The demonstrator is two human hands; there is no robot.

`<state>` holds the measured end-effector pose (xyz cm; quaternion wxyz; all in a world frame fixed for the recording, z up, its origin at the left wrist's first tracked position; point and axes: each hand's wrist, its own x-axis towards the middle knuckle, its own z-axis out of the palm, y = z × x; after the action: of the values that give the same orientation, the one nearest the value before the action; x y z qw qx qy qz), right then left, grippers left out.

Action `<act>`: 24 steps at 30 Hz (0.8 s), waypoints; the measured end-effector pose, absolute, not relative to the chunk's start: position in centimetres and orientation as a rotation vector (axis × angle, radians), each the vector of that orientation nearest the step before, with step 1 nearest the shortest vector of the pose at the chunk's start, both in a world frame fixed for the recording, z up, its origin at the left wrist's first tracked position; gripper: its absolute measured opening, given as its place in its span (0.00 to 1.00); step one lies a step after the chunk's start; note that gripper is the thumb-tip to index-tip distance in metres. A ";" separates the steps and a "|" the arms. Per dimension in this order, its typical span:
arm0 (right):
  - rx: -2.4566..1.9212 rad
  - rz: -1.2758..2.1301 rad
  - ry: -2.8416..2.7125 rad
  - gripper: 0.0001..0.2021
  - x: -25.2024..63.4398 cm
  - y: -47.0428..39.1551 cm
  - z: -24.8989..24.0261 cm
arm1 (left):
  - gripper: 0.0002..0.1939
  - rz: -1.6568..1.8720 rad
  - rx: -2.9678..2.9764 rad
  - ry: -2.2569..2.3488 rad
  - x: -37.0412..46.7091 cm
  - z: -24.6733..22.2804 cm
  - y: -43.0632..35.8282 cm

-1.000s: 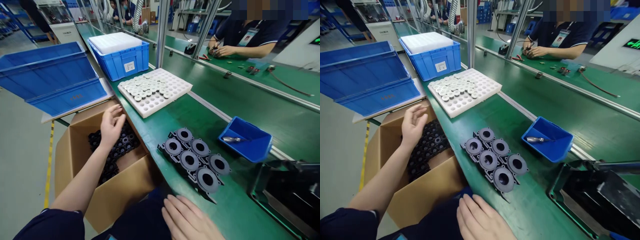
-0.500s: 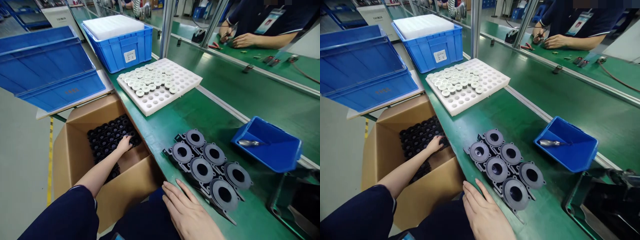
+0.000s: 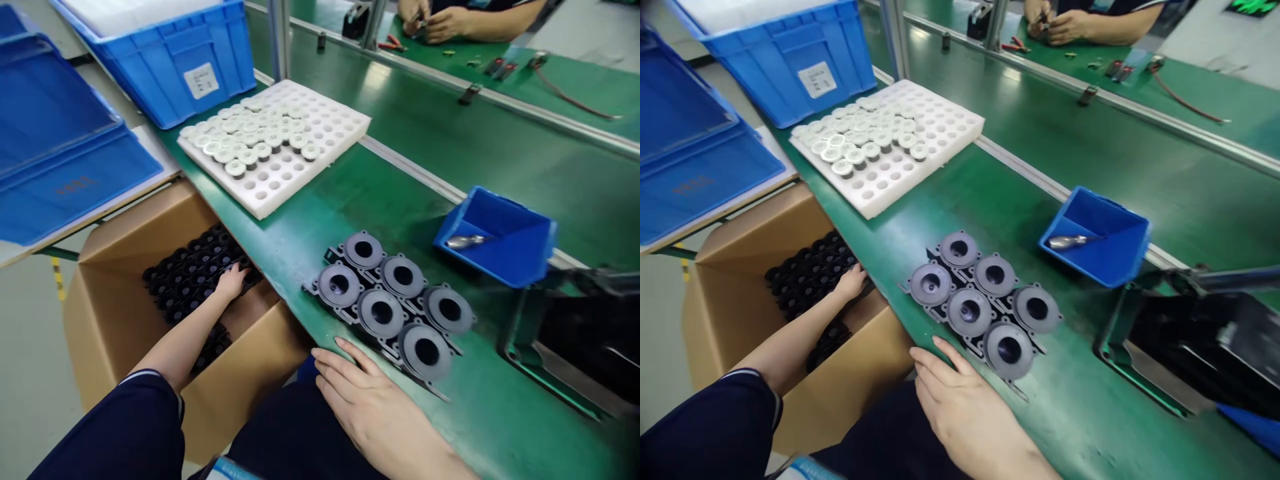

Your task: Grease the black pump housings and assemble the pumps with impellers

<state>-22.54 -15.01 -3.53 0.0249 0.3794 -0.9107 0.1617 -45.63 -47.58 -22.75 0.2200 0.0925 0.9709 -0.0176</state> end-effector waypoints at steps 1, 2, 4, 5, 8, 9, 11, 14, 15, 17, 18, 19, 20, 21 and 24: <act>1.180 0.499 -2.828 0.14 -22.5 -15.0 -3.3 | 0.19 -0.052 0.265 2.676 -45.7 -22.9 -47.3; 1.185 0.502 -2.840 0.14 -22.6 -15.0 -3.1 | 0.20 -0.055 0.273 2.666 -45.8 -23.1 -46.9; 1.179 0.509 -2.862 0.13 -22.6 -14.9 -2.9 | 0.20 -0.060 0.281 2.646 -46.3 -23.4 -46.2; 1.172 0.511 -2.865 0.13 -22.6 -14.8 -2.8 | 0.20 -0.065 0.281 2.637 -46.5 -23.4 -46.0; 1.154 0.513 -2.857 0.12 -22.5 -14.8 -2.8 | 0.19 -0.079 0.273 2.622 -47.3 -23.3 -45.7; 1.145 0.513 -2.853 0.12 -22.5 -14.8 -2.8 | 0.19 -0.081 0.272 2.620 -47.5 -23.2 -45.7; 1.124 0.516 -2.843 0.12 -22.4 -14.8 -2.9 | 0.19 -0.072 0.273 2.619 -47.7 -23.2 -45.8; 1.142 0.515 -2.818 0.13 -22.5 -14.7 -3.1 | 0.19 -0.026 0.266 2.626 -47.9 -23.2 -46.0; 1.155 0.514 -2.812 0.13 -22.5 -14.7 -3.1 | 0.19 -0.003 0.261 2.629 -47.9 -23.1 -46.1; 1.165 0.518 -2.810 0.12 -22.6 -14.7 -3.1 | 0.19 0.053 0.255 2.636 -47.7 -23.0 -46.3; 1.161 0.524 -2.814 0.12 -22.6 -14.7 -3.1 | 0.19 0.086 0.255 2.641 -47.6 -22.9 -46.4; 1.155 0.530 -2.817 0.11 -22.7 -14.7 -3.1 | 0.19 0.120 0.258 2.648 -47.5 -22.8 -46.5; 1.149 0.534 -2.819 0.11 -22.7 -14.7 -3.1 | 0.19 0.157 0.263 2.657 -47.5 -22.7 -46.7; 1.146 0.540 -2.816 0.10 -22.8 -14.8 -3.1 | 0.19 0.197 0.270 2.666 -47.4 -22.5 -47.0; 1.139 0.554 -2.793 0.09 -22.8 -14.9 -3.0 | 0.18 0.338 0.292 2.705 -47.1 -21.7 -47.8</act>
<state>-22.84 -14.90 -3.00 0.0377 0.3712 -0.9101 0.1805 -47.09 -47.77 -21.68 0.1986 0.1043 0.9670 0.1206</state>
